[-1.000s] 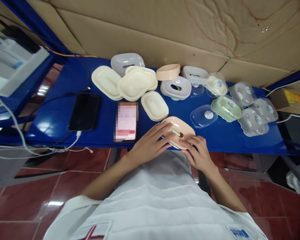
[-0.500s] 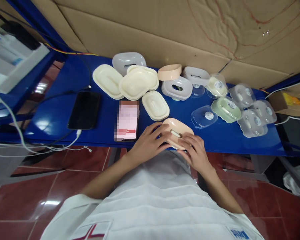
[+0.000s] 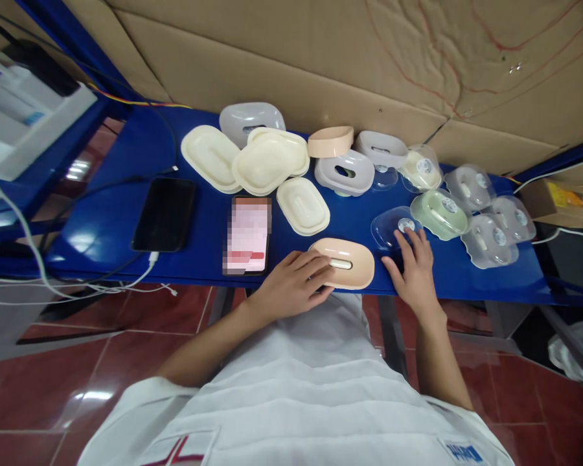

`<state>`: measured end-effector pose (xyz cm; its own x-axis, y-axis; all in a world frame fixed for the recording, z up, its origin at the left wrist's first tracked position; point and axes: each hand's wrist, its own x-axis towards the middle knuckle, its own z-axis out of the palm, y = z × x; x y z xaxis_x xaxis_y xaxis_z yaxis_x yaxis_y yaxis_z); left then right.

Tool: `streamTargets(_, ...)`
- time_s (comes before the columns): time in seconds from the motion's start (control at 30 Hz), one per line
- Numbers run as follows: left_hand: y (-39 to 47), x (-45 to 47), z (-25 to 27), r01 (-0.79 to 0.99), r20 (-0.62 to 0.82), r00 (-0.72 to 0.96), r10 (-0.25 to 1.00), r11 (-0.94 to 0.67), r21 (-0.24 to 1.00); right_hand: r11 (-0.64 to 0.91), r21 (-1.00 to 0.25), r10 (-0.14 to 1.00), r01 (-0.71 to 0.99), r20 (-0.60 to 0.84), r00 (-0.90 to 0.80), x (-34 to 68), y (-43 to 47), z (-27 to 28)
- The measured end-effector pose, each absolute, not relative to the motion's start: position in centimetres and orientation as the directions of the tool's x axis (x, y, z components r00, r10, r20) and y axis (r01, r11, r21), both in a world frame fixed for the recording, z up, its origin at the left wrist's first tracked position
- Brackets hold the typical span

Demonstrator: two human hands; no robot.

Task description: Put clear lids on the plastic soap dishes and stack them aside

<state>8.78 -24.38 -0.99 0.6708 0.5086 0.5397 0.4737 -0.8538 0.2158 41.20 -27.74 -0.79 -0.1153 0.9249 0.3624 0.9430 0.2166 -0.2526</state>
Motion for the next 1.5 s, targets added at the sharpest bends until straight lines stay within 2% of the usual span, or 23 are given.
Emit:
streamTargets(0.1,-24.5,8.6,-1.1,0.473,0.511,0.69,0.513,-0.854,0.218,0.187,-0.345,0.914,0.92,0.404,-0.034,41.2,-27.3,-1.1)
streamTargets(0.2,-24.5,8.6,-1.1,0.469,0.49,0.684,0.541,-0.84,0.273,0.106,-0.312,0.876,0.944,0.479,0.06,40.6,-27.4,-1.0)
streamTargets(0.33,-24.4,8.6,-0.9,0.457,0.498,0.659,0.564,-0.826,0.331,0.015,-0.285,0.889,0.958,0.442,0.118,40.5,-28.1,-0.4)
streamTargets(0.47,-24.2,8.5,-0.9,0.424,0.486,0.647,0.587,-0.807,0.411,-0.218,-0.29,0.849,0.932,0.415,0.328,41.2,-28.7,-0.6)
streamTargets(0.53,-24.2,8.5,-0.9,0.397,0.488,0.647,0.586,-0.805,0.44,-0.26,-0.322,0.833,0.91,0.402,0.38,41.8,-29.0,-0.7)
streamTargets(0.57,-24.1,8.5,-0.9,0.385,0.489,0.647,0.585,-0.805,0.453,-0.218,-0.359,0.843,0.907,0.399,0.361,42.0,-29.1,-0.5)
streamTargets(0.63,-24.2,8.4,-0.9,0.379,0.483,0.637,0.6,-0.79,0.482,-0.022,-0.447,0.891,0.894,0.397,0.22,42.0,-29.2,0.1)
streamTargets(0.73,-24.3,8.3,-0.9,0.403,0.449,0.605,0.657,-0.74,0.539,0.342,-0.522,0.919,0.781,0.358,-0.164,40.7,-28.9,1.7)
streamTargets(0.8,-24.4,8.3,-1.0,0.409,0.418,0.594,0.687,-0.705,0.579,0.503,-0.515,0.864,0.694,0.286,-0.414,39.1,-28.3,2.5)
streamTargets(0.9,-24.3,8.2,-1.2,0.402,0.367,0.597,0.713,-0.662,0.633,0.631,-0.448,0.759,0.634,0.186,-0.624,37.0,-27.0,3.1)
streamTargets(1.03,-23.9,8.2,-1.5,0.386,0.321,0.616,0.72,-0.631,0.673,0.725,-0.324,0.681,0.607,0.214,-0.7,36.0,-26.0,2.6)
streamTargets(1.2,-23.7,8.1,-1.7,0.375,0.322,0.614,0.721,-0.625,0.685,0.758,-0.178,0.651,0.627,0.243,-0.719,36.2,-25.9,1.5)
streamTargets(1.43,-24.0,8.3,-1.5,0.419,0.315,0.589,0.744,-0.614,0.669,0.717,-0.272,0.696,0.642,0.316,-0.644,36.7,-25.9,1.1)
streamTargets(1.5,-24.1,8.3,-1.4,0.43,0.339,0.578,0.742,-0.63,0.647,0.705,-0.259,0.705,0.66,0.357,-0.612,38.2,-25.6,1.7)
